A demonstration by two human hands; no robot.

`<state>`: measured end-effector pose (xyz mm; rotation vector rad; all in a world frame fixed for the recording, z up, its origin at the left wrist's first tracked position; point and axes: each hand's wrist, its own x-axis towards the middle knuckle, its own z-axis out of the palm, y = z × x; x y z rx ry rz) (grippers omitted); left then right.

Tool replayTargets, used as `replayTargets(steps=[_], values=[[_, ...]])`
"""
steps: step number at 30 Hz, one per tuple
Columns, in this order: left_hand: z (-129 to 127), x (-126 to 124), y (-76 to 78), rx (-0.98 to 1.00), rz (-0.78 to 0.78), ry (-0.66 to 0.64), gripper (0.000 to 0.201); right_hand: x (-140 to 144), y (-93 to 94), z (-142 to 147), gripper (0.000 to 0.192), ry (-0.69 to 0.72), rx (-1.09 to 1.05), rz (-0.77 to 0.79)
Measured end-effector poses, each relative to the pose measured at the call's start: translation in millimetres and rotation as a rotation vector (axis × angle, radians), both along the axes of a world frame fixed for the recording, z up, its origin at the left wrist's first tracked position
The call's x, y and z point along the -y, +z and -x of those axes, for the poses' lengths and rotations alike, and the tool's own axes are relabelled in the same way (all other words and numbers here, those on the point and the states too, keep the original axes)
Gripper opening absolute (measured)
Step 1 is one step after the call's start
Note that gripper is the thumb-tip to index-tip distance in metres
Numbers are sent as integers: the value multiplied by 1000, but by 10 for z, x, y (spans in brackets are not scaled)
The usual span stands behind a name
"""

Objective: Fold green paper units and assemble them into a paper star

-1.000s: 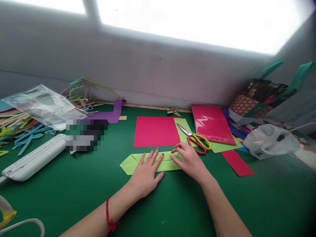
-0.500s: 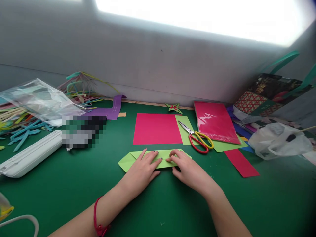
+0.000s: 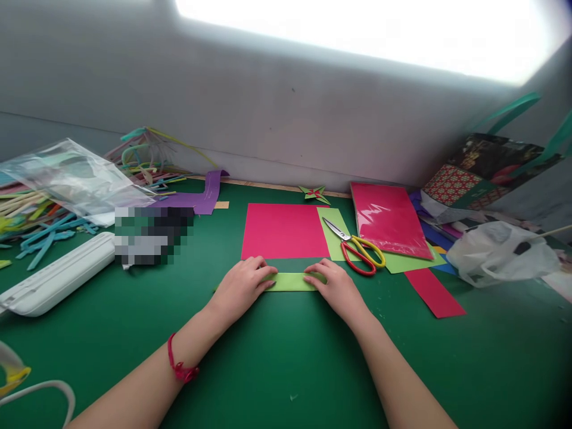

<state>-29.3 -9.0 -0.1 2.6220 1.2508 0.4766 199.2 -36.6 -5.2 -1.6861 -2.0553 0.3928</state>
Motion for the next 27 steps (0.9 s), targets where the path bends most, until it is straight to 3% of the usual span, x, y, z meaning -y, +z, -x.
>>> replayTargets(steps=[7,15,17,20,23,27], values=[[-32,12,-16,25,13,80,20,-7,24,-14,14,-11,77,-91],[112,-32,15,149,420,132,12,-8,28,32,20,-18,71,-149],[128,-33,36,186,507,138,13,18,110,56,22,-78,-30,-239],[87,-16,114,374,624,121,14,87,259,80,23,-323,-282,-352],[-5,22,193,672,744,112,19,140,316,125,38,-437,-590,-179],[-125,98,163,914,951,121,27,134,210,294,40,-255,-918,212]])
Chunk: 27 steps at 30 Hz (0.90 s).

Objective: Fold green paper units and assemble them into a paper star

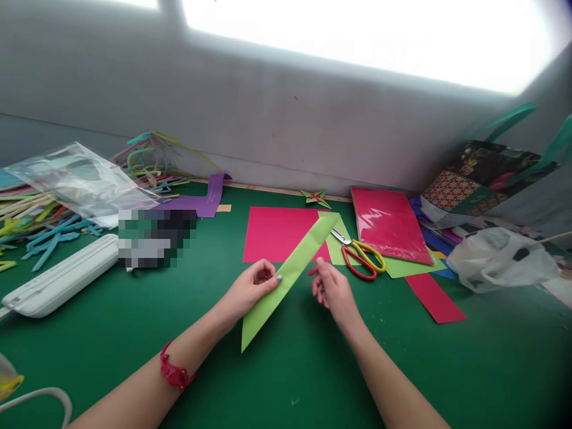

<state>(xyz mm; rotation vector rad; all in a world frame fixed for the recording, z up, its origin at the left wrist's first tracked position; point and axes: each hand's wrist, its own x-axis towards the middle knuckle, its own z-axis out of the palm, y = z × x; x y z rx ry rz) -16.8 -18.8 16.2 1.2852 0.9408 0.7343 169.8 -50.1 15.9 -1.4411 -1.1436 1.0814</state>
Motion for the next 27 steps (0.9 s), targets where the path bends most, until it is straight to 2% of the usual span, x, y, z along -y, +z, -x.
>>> replayTargets(steps=[2,4,7,9,11,14,17,20,27], values=[[-41,40,-44,58,46,-57,28,-4,-54,103,37,60,-97,30],[-67,78,-64,81,86,-133,29,8,-70,181,34,56,-147,24],[-83,127,-33,132,196,-262,28,40,-33,233,30,89,-155,17],[-82,151,-7,177,280,-325,36,56,-1,242,30,139,-157,24],[-75,165,-4,201,323,-342,43,66,21,251,29,141,-164,26],[-71,177,-42,194,333,-356,43,80,45,280,33,128,-186,22],[-104,200,-83,203,339,-368,41,103,76,326,40,203,-301,98],[-166,236,-99,242,347,-356,37,126,93,373,45,202,-423,156],[-148,248,-50,168,409,-433,35,109,15,372,54,177,-565,182]])
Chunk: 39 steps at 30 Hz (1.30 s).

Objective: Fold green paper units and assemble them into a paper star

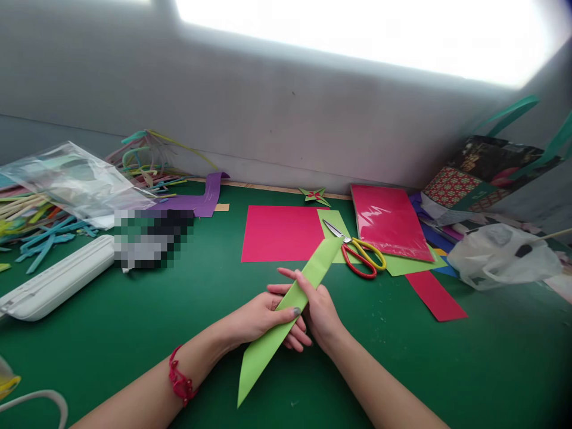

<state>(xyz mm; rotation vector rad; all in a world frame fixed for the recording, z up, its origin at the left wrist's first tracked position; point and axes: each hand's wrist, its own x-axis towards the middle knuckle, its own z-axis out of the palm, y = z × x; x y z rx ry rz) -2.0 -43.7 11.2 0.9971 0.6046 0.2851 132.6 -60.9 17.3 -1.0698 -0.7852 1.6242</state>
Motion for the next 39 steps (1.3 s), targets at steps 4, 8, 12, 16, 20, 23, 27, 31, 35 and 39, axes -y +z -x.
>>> replayTargets(steps=[4,8,12,16,20,23,27,31,35,39], values=[[74,-52,15,-16,32,-72,35,-51,-8,-54,50,-123,21,-25],[128,-105,20,-41,48,-146,33,-135,-24,-145,42,-169,-34,-70],[169,-118,31,-70,54,-196,34,-269,-82,-375,40,-234,-67,-87],[205,-104,49,-69,52,-253,32,-407,-130,-838,36,-353,-69,-121],[216,-118,76,-40,26,-130,31,-443,-86,-1186,48,-486,-89,-213],[196,-148,75,-14,8,25,32,-368,-8,-1000,55,-310,-49,-197],[160,-154,29,7,5,74,31,-171,53,-375,53,46,28,-137],[143,-115,-3,8,6,1,33,-33,46,-75,50,305,51,-96],[140,-99,18,-10,-6,-37,34,-23,24,-115,46,316,-20,-67],[147,-121,37,-31,-13,-59,35,-54,36,-117,55,211,-18,-58]])
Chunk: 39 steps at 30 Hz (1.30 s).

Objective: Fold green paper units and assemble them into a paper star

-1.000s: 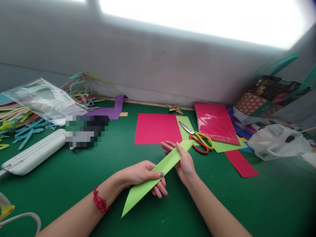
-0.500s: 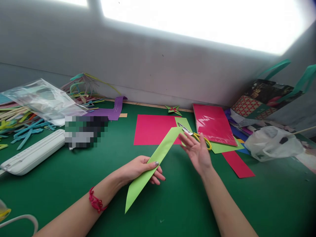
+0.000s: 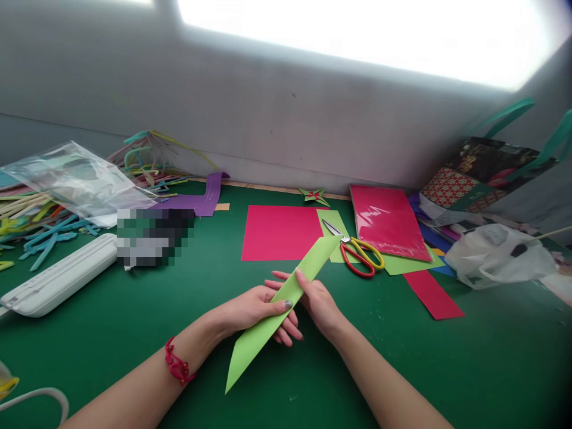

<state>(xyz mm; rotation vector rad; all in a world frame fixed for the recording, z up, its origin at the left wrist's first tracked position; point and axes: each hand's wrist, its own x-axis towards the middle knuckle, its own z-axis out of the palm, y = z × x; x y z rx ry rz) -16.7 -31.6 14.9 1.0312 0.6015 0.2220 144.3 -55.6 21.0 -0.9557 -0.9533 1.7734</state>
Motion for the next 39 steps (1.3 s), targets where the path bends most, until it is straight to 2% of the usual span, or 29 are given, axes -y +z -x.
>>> replayTargets(steps=[4,8,10,12,14,18,19,22,26,31,39], values=[[28,-26,-13,-16,16,-49,34,-114,-16,-164,53,-181,14,-24],[50,-26,-18,-29,14,-107,33,-299,-119,-664,40,-463,-42,-43],[46,-21,-14,-28,8,-90,33,-363,-160,-886,38,-654,-75,-47],[33,-19,-10,-21,-4,-34,34,-385,-169,-960,45,-712,-101,0],[19,-20,-13,-10,-19,37,34,-357,-148,-847,52,-596,-98,62],[-3,-14,-34,13,-23,73,33,-161,-68,-290,46,-257,-52,40],[-6,-9,-36,22,-18,58,32,-99,-50,-158,44,-206,-39,23],[-12,9,-19,60,2,-17,30,44,-18,83,46,-167,4,3],[-33,17,0,54,-11,-16,23,85,-65,139,48,-153,103,-22],[-78,7,-53,-52,-121,58,26,76,-169,173,65,-7,110,45],[-105,21,-52,-60,-131,104,24,73,-78,145,61,53,144,-1]])
